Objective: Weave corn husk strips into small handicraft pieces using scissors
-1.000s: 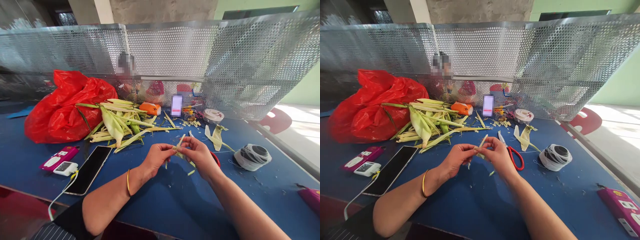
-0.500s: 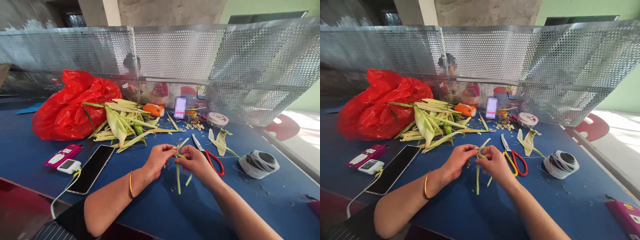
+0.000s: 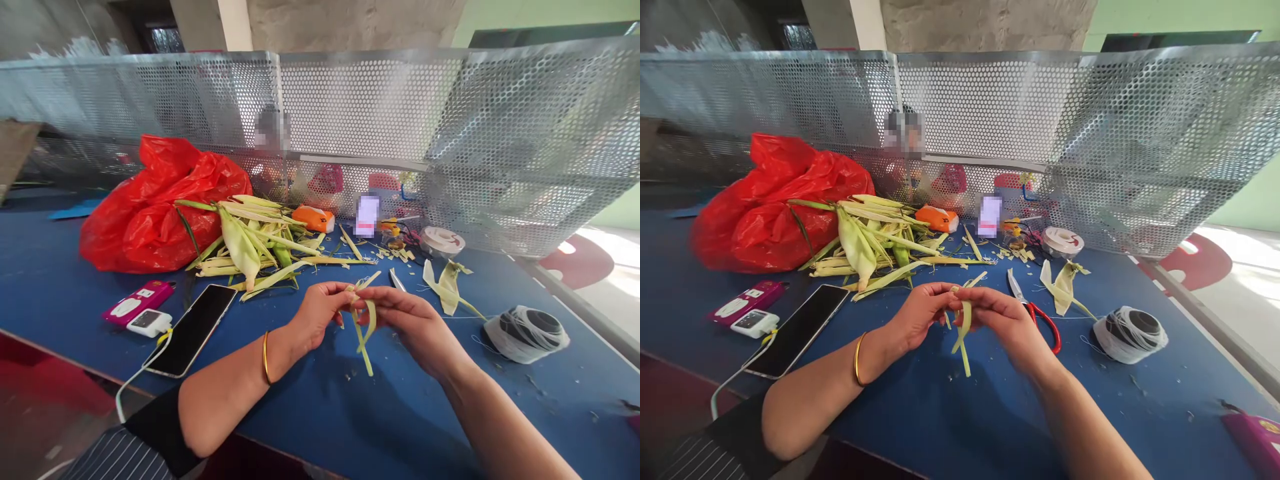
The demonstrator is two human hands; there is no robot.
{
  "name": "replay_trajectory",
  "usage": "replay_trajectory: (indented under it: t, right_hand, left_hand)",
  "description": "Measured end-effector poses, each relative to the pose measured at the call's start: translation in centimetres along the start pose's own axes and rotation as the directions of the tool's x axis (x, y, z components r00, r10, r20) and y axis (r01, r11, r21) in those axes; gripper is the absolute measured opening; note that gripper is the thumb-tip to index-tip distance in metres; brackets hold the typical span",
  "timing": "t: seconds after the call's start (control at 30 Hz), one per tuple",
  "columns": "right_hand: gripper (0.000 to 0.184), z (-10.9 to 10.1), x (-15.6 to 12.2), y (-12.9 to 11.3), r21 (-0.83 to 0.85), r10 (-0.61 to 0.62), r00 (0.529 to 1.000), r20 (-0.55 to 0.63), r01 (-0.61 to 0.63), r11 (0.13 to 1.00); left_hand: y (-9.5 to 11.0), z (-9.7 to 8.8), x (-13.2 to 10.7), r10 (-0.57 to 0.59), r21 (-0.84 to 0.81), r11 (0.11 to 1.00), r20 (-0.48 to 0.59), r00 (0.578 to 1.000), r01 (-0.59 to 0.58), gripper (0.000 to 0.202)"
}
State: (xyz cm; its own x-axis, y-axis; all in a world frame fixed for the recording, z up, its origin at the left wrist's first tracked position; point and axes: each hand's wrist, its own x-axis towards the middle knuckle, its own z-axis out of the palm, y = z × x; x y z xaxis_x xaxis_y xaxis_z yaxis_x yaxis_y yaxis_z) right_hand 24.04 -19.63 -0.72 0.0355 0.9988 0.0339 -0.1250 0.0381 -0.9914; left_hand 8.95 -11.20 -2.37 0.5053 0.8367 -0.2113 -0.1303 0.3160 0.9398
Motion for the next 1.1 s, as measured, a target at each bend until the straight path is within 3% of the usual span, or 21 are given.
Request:
replay_trajectory:
  t: [0.1,0.27,0.4,0.57,0.77,0.83,0.9,1.0,1.1]
  right_hand:
    - [0.024,0.2,0.2,0.4,-0.161,-0.087,0.989,-0.121,0.067,0.985]
    - [0.025,0.1,0.2,0.7,-0.471,-0.348,0.908,-0.235,0.206,0.858]
    - [0.018,-0.1,0.3,1.1,-0.335,-0.315,0.892,-0.323,0.204,0.920]
    - [0.025,0.0,0.6,1.5,-0.110,-0.231,0.890,-0.393,0.203,0.973]
    - [0.026,-0.1,0.7,1.2,-0.106,-0.262,0.826,-0.499,0.242,0.964]
    - [0.026,-0.3,0.6,1.0,-0.192,-0.269,0.839,-0.473,0.200,0.961]
    - [0.027,-0.5,0.5,0.6,-0.322,-0.254,0.889,-0.380,0.131,0.938]
    - [0.034,-0.7,0.2,0.1,-0.535,-0.237,0.943,-0.232,0.080,0.841]
    - [0.034,-0.6,0.0,0.0,-0.661,-0.241,0.964,-0.110,0.110,0.742]
  left_hand:
    - [0.0,-0.1,0.0,-0.051,-0.010,0.999,0.036,0.998,0.051,0.026]
    - [0.0,-0.1,0.0,-0.123,0.013,0.992,0.077,0.989,0.122,0.027]
    - [0.1,0.0,-0.1,-0.157,0.044,0.987,0.147,0.977,0.152,0.032]
    - [0.0,-0.1,-0.1,-0.158,0.077,0.986,0.200,0.967,0.145,0.029]
    - [0.0,0.2,-0.3,-0.113,0.139,0.986,0.184,0.976,0.088,0.025]
    - [0.0,0.2,-0.3,-0.095,0.146,0.987,0.172,0.980,0.070,0.024]
    - [0.0,0.2,-0.3,-0.079,0.151,0.987,0.167,0.983,0.054,0.024]
    - [-0.2,0.0,-0.1,-0.066,0.150,0.988,0.145,0.987,0.044,0.027]
    - [-0.3,0.0,0.0,-0.049,0.147,0.989,0.130,0.990,0.030,0.021]
